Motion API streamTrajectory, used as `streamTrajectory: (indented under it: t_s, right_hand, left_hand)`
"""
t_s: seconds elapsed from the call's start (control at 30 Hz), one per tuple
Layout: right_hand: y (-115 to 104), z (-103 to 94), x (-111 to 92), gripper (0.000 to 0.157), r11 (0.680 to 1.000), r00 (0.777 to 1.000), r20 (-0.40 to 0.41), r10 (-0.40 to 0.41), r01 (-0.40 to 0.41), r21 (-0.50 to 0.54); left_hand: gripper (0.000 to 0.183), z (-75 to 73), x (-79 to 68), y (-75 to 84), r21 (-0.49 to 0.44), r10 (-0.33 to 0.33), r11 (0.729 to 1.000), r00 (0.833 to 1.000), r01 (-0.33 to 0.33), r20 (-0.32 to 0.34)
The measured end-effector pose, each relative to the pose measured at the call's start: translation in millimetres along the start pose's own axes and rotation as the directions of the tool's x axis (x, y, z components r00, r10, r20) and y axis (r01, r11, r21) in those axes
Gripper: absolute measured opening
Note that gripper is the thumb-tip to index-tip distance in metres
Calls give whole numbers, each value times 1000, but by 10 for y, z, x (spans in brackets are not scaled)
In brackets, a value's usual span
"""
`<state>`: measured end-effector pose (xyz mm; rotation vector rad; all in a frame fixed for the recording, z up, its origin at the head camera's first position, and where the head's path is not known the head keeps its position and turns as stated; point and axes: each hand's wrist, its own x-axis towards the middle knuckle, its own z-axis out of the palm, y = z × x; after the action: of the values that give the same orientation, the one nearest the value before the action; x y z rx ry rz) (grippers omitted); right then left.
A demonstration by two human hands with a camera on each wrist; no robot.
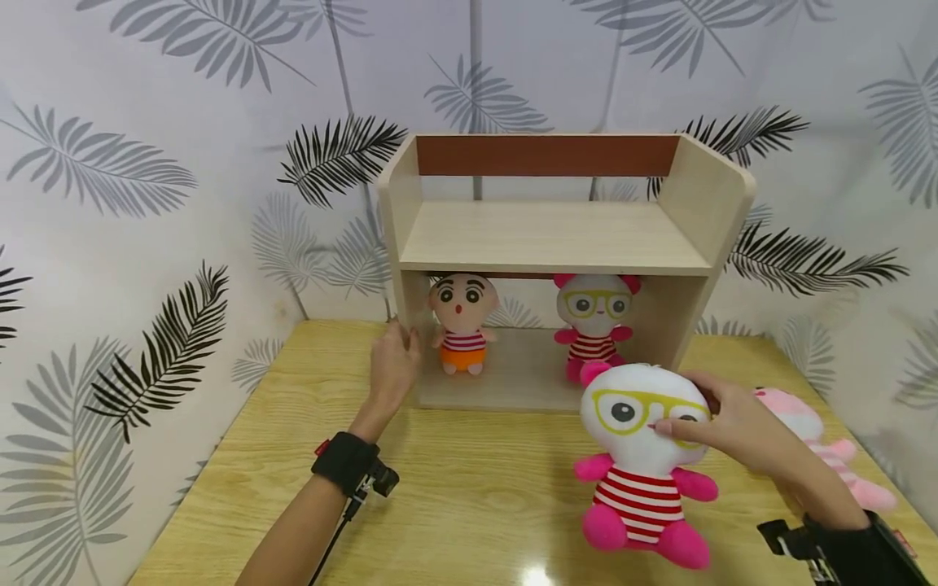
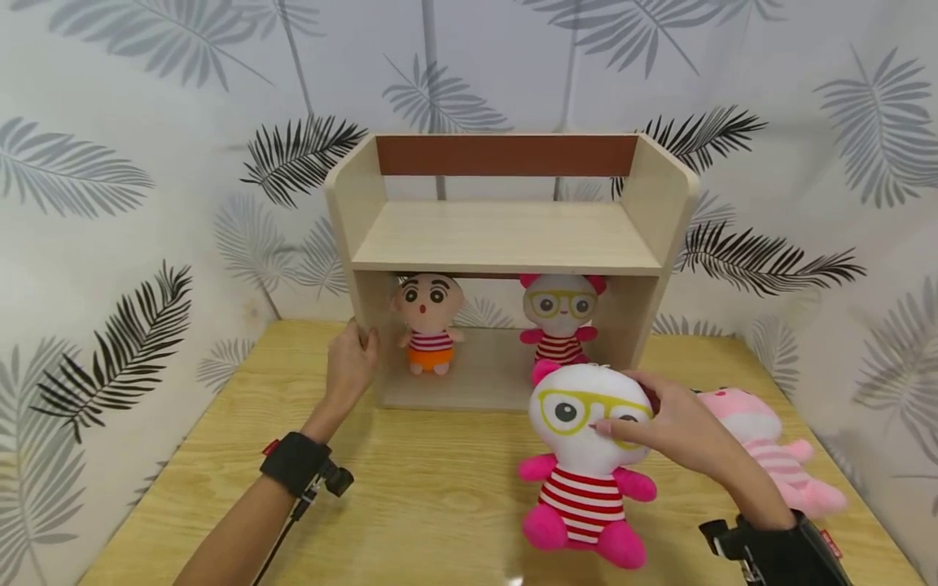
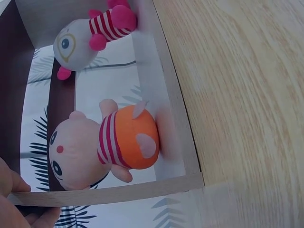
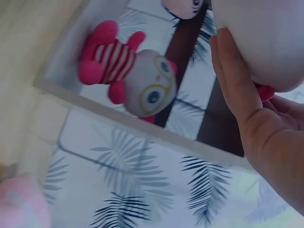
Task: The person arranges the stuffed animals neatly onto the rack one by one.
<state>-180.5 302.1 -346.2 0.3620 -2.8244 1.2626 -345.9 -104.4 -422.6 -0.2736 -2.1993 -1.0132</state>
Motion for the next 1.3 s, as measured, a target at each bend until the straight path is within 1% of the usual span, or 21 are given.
streamTrajectory:
  t_s: [0.1,0.27,0.3,0.4,0.5,0.6,0.73,0.87,1.0,1.13,1.3]
  right_hand:
    - [-152,-25,28,59,999,999,-8,-44,44,-1]
    - [-395,-74,111,57,994,994,-7,-112,112,-2]
    - [-440,-87,133,58,993,993,-6,-121,121,-13]
    - [-559,-125,205,63,985,990,-14,-143,141,-98]
    - [-676,-170,268,67,978,988,-29,-153,147,-151]
    - [-795,-191,335,66,977,983,-45,-178,171,-126]
    - [-943,-215,436,62,969,970,-71,-233,226,-100]
    - [-1061,-267,519,60,959,957,-82,-277,270,-86]
    - [-1167,-302,582,59,963,959,-108,-263,254,-88]
    - [-1256,-304,673,60,966,959,-117,-257,250,-64]
    - [-1330,-264,783,60,969,962,-120,-247,244,-39]
  left_hand:
    - [14,-8,-2,-22,9,7,1000,1000,-7,-10]
    - [13,-40,-16,-48,11,11,1000,1000,-11,-17]
    - [12,-47,-18,-52,13,12,1000,1000,-12,-17]
    - [10,-53,-18,-75,13,23,1000,1000,-23,-10]
    - [10,-55,-10,-95,14,40,999,999,-40,-3]
    - [14,-64,-6,-112,12,48,999,999,-48,-11]
    - [18,-65,-3,-127,26,48,999,999,-47,-22]
    - [9,-43,7,-123,17,65,998,998,-65,-16]
    - [19,-18,5,-114,-19,71,997,997,-71,6]
    - [20,12,9,-122,-44,58,997,998,-57,19]
    - [20,12,12,-129,-59,50,997,999,-49,12]
